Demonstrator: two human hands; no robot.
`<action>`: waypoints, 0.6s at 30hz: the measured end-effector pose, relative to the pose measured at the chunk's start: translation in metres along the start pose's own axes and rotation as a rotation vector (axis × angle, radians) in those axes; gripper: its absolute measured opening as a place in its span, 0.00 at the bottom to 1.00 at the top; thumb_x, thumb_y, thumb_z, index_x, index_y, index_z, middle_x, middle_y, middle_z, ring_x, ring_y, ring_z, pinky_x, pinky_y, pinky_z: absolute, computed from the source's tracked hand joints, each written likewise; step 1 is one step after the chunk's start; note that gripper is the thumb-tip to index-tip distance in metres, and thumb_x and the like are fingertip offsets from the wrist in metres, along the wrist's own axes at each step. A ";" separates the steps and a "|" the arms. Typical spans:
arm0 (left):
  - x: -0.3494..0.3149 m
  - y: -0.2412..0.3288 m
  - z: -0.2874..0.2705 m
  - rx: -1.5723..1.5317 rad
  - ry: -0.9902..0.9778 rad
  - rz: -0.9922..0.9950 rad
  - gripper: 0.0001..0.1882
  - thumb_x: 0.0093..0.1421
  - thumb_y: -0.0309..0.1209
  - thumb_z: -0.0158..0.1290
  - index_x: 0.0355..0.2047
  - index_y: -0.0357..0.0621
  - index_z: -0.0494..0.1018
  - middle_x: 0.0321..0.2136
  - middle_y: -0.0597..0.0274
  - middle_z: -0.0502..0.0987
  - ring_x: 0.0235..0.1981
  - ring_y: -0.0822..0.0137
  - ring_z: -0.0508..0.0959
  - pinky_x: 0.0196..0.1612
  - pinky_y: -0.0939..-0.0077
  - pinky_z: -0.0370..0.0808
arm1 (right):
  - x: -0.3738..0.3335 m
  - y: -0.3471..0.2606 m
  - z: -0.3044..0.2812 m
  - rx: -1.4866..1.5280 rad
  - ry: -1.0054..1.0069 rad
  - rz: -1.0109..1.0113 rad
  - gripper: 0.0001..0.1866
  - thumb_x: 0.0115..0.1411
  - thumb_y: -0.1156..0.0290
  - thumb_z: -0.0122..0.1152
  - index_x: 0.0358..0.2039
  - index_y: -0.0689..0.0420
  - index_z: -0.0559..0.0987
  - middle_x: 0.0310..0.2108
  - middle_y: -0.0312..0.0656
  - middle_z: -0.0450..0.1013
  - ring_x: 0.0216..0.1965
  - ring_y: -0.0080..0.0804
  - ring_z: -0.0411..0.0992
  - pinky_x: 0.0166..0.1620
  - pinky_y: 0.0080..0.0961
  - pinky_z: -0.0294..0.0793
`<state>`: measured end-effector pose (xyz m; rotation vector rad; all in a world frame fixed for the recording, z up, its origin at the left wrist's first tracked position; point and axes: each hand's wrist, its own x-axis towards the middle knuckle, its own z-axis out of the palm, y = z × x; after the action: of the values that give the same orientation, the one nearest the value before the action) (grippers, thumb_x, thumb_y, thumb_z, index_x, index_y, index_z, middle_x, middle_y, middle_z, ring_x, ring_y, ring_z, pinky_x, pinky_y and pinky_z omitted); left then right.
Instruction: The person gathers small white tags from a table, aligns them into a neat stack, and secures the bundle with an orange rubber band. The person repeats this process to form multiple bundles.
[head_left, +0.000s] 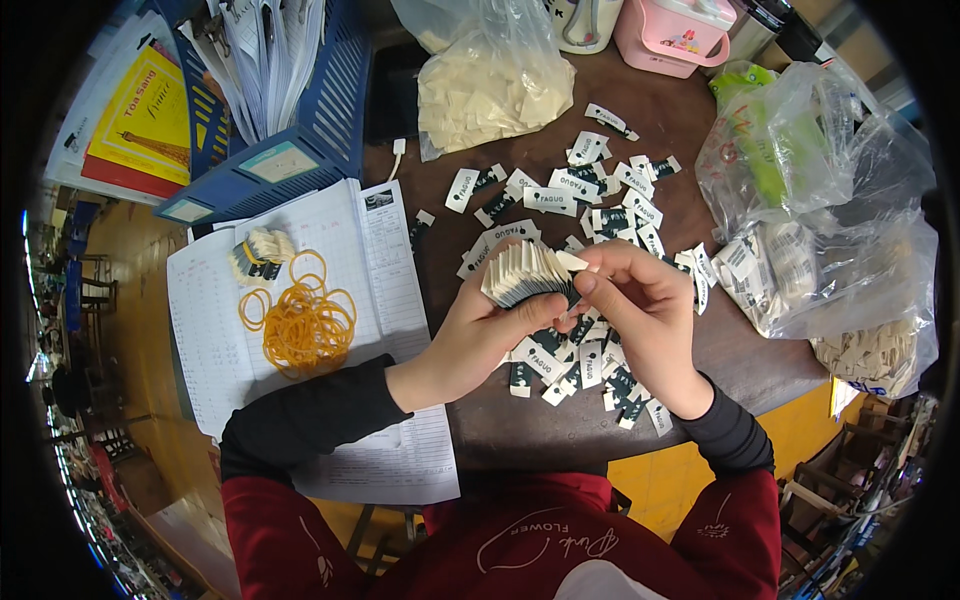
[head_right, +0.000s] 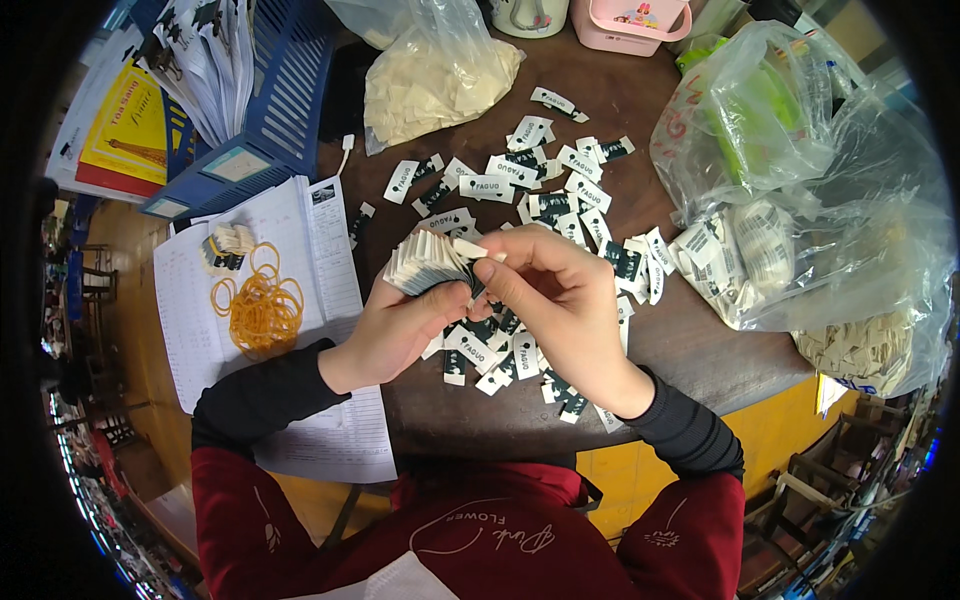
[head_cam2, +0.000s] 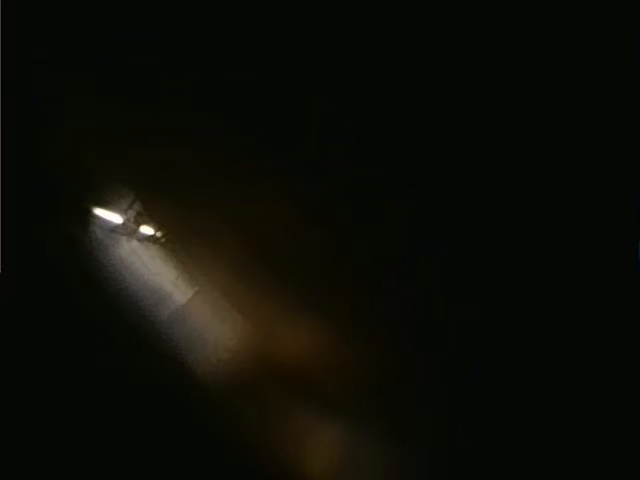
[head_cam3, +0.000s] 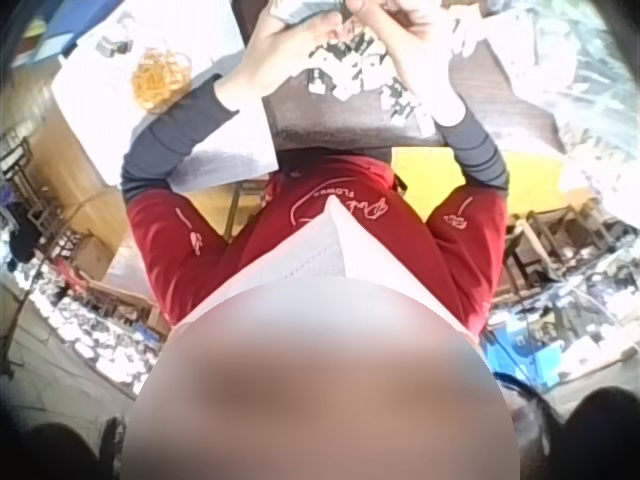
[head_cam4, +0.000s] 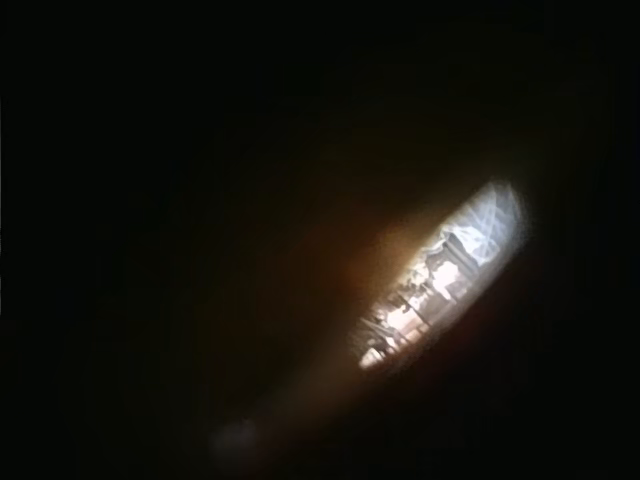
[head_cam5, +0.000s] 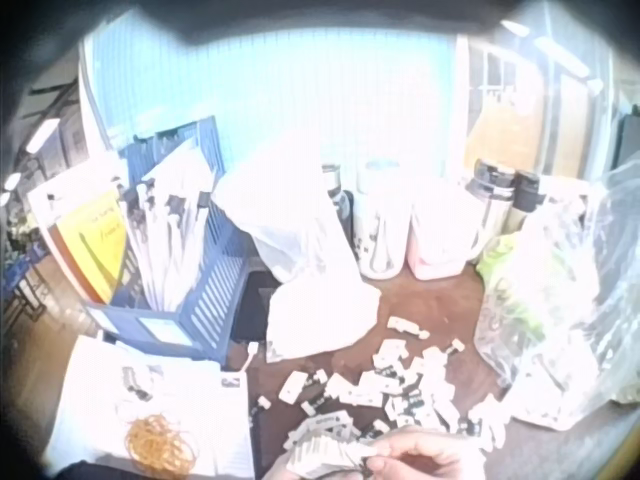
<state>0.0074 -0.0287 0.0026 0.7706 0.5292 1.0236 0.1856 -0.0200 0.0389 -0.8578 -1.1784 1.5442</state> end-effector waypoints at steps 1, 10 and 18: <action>0.000 0.000 0.001 -0.001 0.013 -0.009 0.12 0.68 0.27 0.53 0.49 0.40 0.67 0.38 0.66 0.75 0.38 0.76 0.75 0.43 0.78 0.73 | 0.000 0.000 0.001 0.038 0.029 0.001 0.08 0.63 0.84 0.57 0.43 0.68 0.78 0.35 0.39 0.75 0.33 0.23 0.77 0.39 0.19 0.77; 0.000 0.003 0.003 -0.015 0.044 -0.062 0.12 0.68 0.27 0.52 0.49 0.41 0.66 0.39 0.64 0.74 0.38 0.75 0.74 0.43 0.77 0.73 | -0.001 0.001 -0.005 -0.143 -0.020 -0.001 0.06 0.66 0.81 0.56 0.42 0.67 0.78 0.32 0.38 0.77 0.31 0.20 0.76 0.37 0.17 0.76; 0.000 0.000 0.000 0.012 0.035 -0.079 0.13 0.68 0.28 0.53 0.50 0.41 0.66 0.40 0.63 0.74 0.38 0.75 0.75 0.43 0.78 0.74 | 0.002 0.003 0.001 -0.051 0.052 -0.020 0.07 0.67 0.81 0.53 0.43 0.67 0.78 0.31 0.38 0.77 0.31 0.21 0.77 0.36 0.17 0.76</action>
<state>0.0072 -0.0290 0.0031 0.7380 0.5923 0.9627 0.1838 -0.0188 0.0362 -0.9116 -1.1893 1.4728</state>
